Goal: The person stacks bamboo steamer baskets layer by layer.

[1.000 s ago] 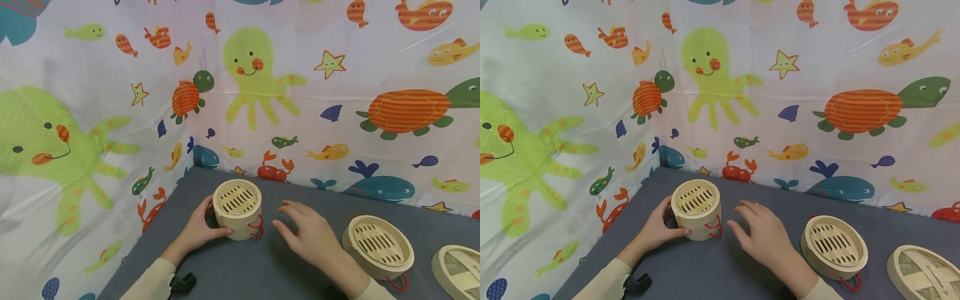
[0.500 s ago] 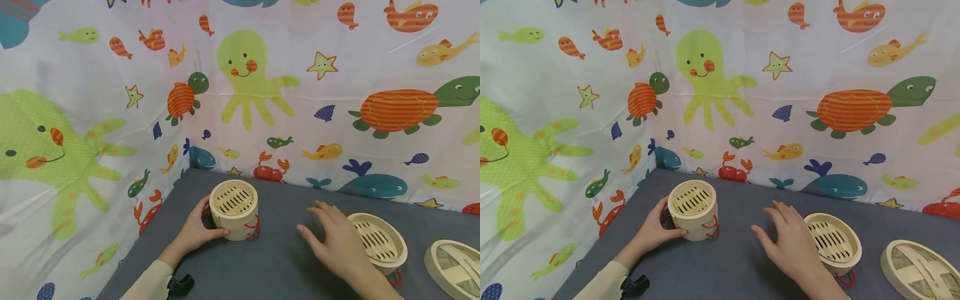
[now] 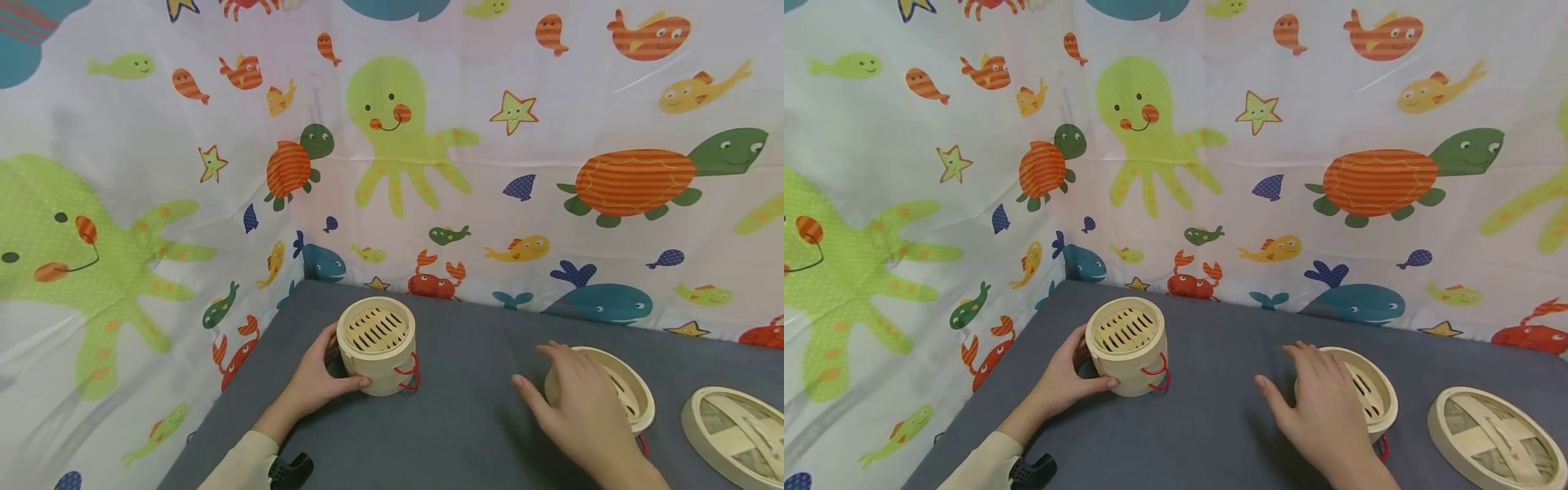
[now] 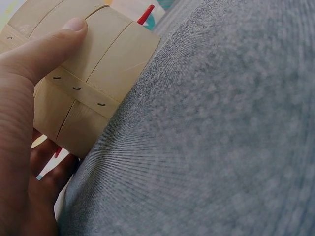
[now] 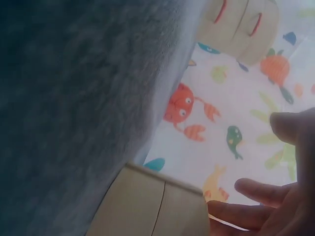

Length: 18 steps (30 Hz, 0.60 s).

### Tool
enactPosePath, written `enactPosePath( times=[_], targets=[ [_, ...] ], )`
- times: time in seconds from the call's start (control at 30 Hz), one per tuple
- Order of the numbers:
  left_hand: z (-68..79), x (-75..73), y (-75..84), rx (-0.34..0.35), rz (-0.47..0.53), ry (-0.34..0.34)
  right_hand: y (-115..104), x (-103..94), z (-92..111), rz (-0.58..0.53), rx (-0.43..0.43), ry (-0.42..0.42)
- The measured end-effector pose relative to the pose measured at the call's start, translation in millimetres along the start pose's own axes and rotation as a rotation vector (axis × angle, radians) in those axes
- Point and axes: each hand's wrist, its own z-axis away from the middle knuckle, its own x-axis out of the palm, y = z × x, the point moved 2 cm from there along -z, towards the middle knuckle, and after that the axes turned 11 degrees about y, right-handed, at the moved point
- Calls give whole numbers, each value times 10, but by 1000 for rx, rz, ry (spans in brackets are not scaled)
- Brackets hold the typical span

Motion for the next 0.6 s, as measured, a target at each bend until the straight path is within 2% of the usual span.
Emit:
enactPosePath(
  times=[0.3,0.6],
  targets=[
    [15,9,-14,9,-10,2,238,-158,114,-6,-41,78],
    [8,3,-12,3,-22,-3,422,-258,288,133,14,-13]
  ],
)
